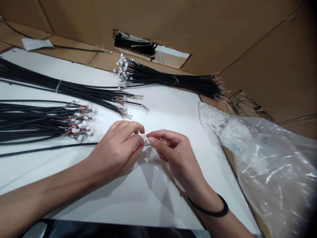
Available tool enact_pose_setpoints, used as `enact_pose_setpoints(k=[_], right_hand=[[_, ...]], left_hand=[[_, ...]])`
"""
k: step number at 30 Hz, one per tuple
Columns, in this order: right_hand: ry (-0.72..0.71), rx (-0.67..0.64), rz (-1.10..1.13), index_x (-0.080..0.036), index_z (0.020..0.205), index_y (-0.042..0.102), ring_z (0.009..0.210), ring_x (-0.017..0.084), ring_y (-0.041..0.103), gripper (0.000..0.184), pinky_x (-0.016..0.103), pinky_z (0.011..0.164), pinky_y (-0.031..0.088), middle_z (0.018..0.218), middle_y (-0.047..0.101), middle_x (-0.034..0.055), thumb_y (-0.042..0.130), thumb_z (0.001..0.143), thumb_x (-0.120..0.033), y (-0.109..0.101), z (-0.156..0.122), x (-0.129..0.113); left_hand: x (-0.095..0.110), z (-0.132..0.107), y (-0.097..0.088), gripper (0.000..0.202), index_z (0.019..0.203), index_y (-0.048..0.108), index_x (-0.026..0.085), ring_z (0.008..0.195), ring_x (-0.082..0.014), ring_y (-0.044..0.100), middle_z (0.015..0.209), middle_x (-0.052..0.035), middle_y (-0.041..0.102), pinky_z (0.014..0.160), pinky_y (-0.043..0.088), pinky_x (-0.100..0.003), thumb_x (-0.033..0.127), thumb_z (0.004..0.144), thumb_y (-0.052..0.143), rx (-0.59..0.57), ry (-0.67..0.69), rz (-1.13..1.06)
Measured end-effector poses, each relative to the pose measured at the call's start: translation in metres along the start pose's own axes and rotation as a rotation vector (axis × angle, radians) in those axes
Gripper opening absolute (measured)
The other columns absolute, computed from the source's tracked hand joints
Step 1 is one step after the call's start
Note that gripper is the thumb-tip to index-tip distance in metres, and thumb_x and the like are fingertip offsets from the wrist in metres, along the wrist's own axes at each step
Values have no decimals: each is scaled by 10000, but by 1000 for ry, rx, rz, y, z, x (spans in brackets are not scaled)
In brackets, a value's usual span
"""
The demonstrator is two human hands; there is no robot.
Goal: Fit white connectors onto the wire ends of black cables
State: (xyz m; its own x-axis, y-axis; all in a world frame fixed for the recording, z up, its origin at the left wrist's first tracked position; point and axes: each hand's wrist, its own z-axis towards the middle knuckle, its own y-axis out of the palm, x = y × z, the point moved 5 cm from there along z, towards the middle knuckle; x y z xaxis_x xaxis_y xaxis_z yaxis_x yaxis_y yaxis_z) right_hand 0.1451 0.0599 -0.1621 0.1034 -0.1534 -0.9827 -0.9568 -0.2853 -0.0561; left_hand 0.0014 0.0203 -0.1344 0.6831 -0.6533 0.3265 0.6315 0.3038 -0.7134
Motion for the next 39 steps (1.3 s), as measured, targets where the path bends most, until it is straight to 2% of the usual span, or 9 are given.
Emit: enact_pose_setpoints(k=[3, 9, 18, 20, 23, 26, 30, 36, 39], right_hand=[[-15, 7, -37, -168, 777, 746, 440, 35, 328, 80, 180, 425, 254, 475, 481, -64, 725, 762, -243, 2, -2, -3], [-38, 34, -113, -154, 784, 746, 526, 77, 491, 87, 195, 496, 377, 640, 671, 6, 725, 735, -222, 5, -4, -5], [-38, 6, -127, -159, 764, 732, 558, 94, 536, 71, 208, 517, 402, 695, 703, 18, 714, 738, -223, 6, -1, -5], [-27, -18, -106, -159, 769, 731, 545, 88, 525, 85, 208, 513, 391, 669, 687, 11, 720, 744, -239, 5, 0, -4], [-6, -53, -36, -165, 780, 729, 461, 60, 424, 103, 205, 462, 330, 559, 595, -29, 728, 753, -265, 2, 3, -3], [28, -66, 51, -169, 782, 722, 427, 50, 351, 125, 206, 425, 273, 521, 520, -52, 744, 737, -283, -1, 5, -1], [31, -54, 81, -164, 777, 710, 428, 46, 348, 142, 204, 419, 261, 522, 500, -57, 756, 720, -286, -2, 7, -1], [22, -96, 88, -157, 791, 703, 430, 48, 360, 179, 197, 403, 221, 506, 482, -62, 767, 710, -303, 0, 10, -2], [22, -102, 108, -151, 794, 699, 426, 51, 355, 219, 197, 404, 220, 500, 486, -60, 780, 686, -324, 1, 10, -2]], left_hand=[[-2, 0, 0, 102, 807, 608, 118, 879, -182, 588, 939, -92, 623, 790, 476, -312, 105, 886, 544, -32, -53, -91], [-3, 2, 5, 100, 806, 597, 114, 826, -171, 569, 912, -75, 621, 755, 472, -312, 80, 875, 533, -61, -64, -126], [-4, 1, 7, 105, 809, 593, 115, 825, -172, 564, 919, -78, 613, 751, 469, -319, 78, 883, 527, -68, -67, -130], [-7, 2, 7, 99, 823, 591, 127, 849, -166, 576, 952, -74, 607, 753, 470, -308, 92, 888, 525, -97, -120, -197], [-13, 2, 7, 46, 851, 588, 152, 875, -156, 594, 968, -51, 604, 749, 470, -286, 107, 846, 578, -140, -261, -338], [-20, 1, 12, 139, 887, 580, 175, 794, -139, 614, 889, -5, 613, 722, 478, -275, 108, 772, 622, -214, -469, -518], [-21, -2, 21, 161, 932, 553, 184, 647, -107, 598, 830, 18, 626, 595, 463, -235, 130, 781, 574, -296, -683, -841], [-22, 0, 22, 149, 955, 537, 163, 599, -110, 583, 671, 27, 628, 555, 426, -213, 225, 829, 586, -308, -765, -1021], [-23, -1, 23, 143, 939, 536, 160, 591, -107, 592, 675, 17, 653, 552, 423, -205, 227, 826, 594, -321, -796, -1054]])
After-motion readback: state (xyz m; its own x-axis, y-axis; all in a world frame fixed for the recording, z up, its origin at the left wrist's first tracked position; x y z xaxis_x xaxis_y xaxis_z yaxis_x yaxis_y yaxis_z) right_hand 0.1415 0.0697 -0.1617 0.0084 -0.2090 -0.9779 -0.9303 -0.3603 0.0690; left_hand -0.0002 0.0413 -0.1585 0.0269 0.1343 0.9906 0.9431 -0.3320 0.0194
